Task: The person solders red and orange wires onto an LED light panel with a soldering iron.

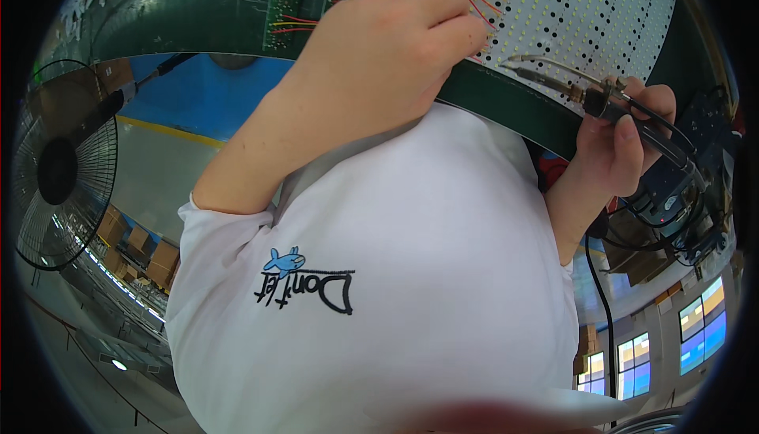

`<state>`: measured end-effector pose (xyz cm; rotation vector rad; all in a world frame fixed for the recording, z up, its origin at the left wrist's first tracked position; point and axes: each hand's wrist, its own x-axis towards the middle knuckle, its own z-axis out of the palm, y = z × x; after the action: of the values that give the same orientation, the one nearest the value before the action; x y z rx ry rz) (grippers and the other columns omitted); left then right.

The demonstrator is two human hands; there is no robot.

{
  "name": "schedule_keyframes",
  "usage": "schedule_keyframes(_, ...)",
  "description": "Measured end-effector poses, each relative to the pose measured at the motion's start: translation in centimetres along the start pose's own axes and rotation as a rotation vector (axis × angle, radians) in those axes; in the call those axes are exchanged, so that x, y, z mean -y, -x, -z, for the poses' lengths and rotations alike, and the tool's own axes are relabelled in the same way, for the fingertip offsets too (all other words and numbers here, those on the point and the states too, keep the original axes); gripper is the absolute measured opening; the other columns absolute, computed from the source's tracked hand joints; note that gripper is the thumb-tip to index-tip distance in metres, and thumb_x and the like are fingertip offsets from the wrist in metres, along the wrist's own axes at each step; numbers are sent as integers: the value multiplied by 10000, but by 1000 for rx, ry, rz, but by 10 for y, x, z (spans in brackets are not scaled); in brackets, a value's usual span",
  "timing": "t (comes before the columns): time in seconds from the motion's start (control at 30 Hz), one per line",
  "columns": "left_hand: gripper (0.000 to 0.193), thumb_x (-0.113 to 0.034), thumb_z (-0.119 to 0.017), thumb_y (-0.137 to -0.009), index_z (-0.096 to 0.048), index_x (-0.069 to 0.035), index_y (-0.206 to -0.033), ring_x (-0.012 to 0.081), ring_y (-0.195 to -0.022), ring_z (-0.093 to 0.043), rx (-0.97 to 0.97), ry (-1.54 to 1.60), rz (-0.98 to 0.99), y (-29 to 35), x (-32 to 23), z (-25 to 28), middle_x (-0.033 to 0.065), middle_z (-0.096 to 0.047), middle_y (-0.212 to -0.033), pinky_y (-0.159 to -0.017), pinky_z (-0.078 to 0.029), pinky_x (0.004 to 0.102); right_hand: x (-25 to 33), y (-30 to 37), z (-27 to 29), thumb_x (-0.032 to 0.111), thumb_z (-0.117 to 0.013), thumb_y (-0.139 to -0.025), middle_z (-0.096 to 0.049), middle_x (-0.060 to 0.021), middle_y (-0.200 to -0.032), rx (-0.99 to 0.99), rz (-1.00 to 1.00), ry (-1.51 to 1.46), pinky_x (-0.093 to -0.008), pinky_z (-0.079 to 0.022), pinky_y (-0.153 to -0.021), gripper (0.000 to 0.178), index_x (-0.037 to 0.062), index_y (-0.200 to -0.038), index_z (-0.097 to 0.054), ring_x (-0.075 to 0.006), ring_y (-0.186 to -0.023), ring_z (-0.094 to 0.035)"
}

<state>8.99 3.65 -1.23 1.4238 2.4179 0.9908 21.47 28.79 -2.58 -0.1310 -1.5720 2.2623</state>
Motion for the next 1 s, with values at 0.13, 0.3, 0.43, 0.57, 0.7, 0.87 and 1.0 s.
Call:
schedule_keyframes(0.13, 174, -54, -723, -772, -664, -108, -927, 269, -763, -652, 24, -30, 30, 0, -5, 10, 53, -619, -906, -630, -533, 374, -3, 3, -7, 101, -717, -828, -586, -124, -842, -68, -62, -48, -206, -413, -579, 314, 34, -972, -446, -90, -660, -489)
schedule_keyframes(0.3, 160, -76, -725, -792, -670, -116, -938, 265, -785, -657, 67, -3, 56, -3, -6, 17, 48, -631, -915, -651, -542, 379, 0, 5, 4, 119, -730, -835, -541, -79, -788, 20, -137, -217, -223, -424, -603, 330, 67, -929, -418, -117, -672, -494)
schedule_keyframes(0.43, 176, -85, -751, -799, -681, -104, -959, 277, -825, -665, 24, 143, -9, 0, -13, 50, 54, -659, -944, -674, -537, 375, 5, 1, 14, 89, -719, -835, -525, -75, -771, -4, -5, -356, -269, -463, -632, 314, 68, -939, -424, -142, -699, -523)
schedule_keyframes(0.57, 200, -142, -755, -821, -681, -92, -1000, 282, -871, -667, -267, -5, 141, 4, 4, 84, 77, -672, -988, -718, -533, 379, 0, -2, 11, 25, -678, -847, -588, -85, -828, -164, 9, -380, -247, -495, -659, 256, 49, -991, -467, -150, -752, -588)
schedule_keyframes(0.7, 274, -272, -707, -897, -658, -75, -1080, 311, -936, -669, -454, -134, 548, -4, 28, 83, 116, -677, -1044, -783, -530, 425, 0, -7, 3, 20, -660, -857, -604, -85, -832, -179, -40, -296, -236, -488, -616, 235, 49, -1005, -480, -137, -715, -576)
schedule_keyframes(0.87, 211, -262, -639, -948, -617, -72, -1037, 334, -852, -669, -448, -130, 626, -12, 40, 74, 110, -665, -982, -736, -532, 455, 1, -16, 1, 12, -637, -858, -606, -71, -808, -174, -22, -390, -248, -427, -521, 222, 57, -1021, -492, -126, -621, -539)
schedule_keyframes(1.0, 169, -214, -645, -938, -609, -65, -1008, 293, -825, -666, -554, -81, 610, -13, 41, 70, 89, -662, -919, -721, -519, 411, -3, -22, -3, 27, -602, -884, -650, -85, -851, -188, -32, -504, -253, -416, -504, 165, 69, -1013, -508, -135, -622, -550)
